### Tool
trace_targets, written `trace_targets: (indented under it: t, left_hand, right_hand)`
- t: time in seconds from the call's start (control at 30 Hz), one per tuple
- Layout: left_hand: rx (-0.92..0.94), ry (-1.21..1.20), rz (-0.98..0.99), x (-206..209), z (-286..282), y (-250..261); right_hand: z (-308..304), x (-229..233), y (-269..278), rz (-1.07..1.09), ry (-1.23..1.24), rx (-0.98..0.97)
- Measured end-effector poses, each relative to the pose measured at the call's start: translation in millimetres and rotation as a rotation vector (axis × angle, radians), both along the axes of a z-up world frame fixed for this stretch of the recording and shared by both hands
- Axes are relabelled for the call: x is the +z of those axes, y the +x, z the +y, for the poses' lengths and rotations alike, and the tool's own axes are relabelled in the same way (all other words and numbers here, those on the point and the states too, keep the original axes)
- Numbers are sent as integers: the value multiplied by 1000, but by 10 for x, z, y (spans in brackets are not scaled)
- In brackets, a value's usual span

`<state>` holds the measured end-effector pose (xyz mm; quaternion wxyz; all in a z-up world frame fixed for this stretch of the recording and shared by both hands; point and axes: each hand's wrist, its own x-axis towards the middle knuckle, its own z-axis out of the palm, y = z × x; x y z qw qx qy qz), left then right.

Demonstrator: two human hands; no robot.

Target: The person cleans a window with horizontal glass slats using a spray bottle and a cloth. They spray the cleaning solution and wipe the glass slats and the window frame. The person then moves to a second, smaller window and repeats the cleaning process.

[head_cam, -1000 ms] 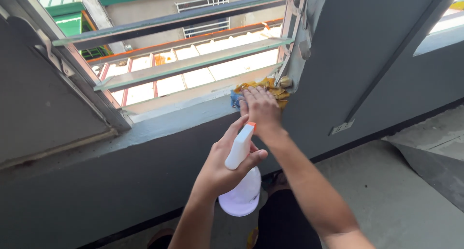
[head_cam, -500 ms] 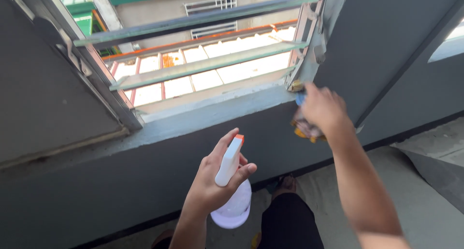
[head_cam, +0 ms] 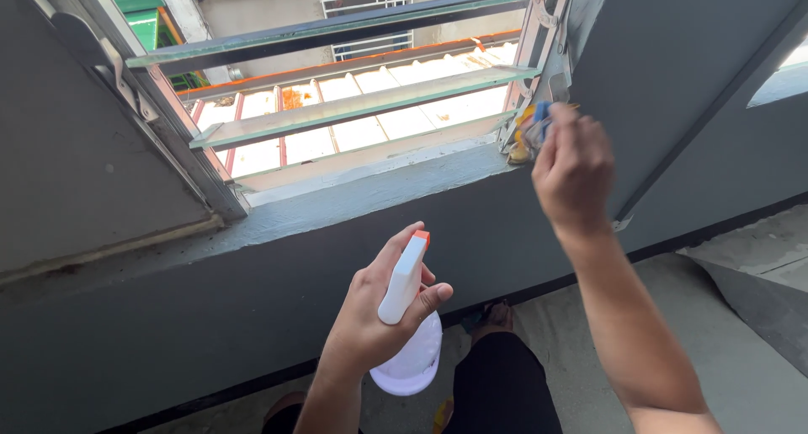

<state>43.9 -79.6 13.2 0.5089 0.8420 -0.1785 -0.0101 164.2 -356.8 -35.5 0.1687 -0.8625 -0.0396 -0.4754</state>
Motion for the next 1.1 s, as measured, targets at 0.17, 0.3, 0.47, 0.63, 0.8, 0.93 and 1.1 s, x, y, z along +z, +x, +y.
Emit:
trace_targets:
  t: [0.17, 0.3, 0.47, 0.63, 0.8, 0.93, 1.1]
  left_hand:
    - [10, 14, 9, -30, 48, -20]
    - [14, 21, 3, -36, 87, -31]
    - [16, 33, 10, -43, 89, -62]
    - [14, 30, -5, -13, 98, -104]
    - [37, 44, 71, 37, 142, -170]
    - [28, 6, -24, 33, 145, -184]
    - [10, -16, -49, 7, 165, -220]
  right_hand:
    - [33, -88, 47, 456, 88, -70]
    - [-83, 174, -170, 977, 54, -174]
    - [-83, 161, -123, 655, 99, -86]
    - [40, -468, 207, -344, -208, 28]
    - [169, -708, 306, 170, -141, -118]
    - [242, -514, 422, 497, -54, -105]
    - [75, -438, 259, 612, 28, -78]
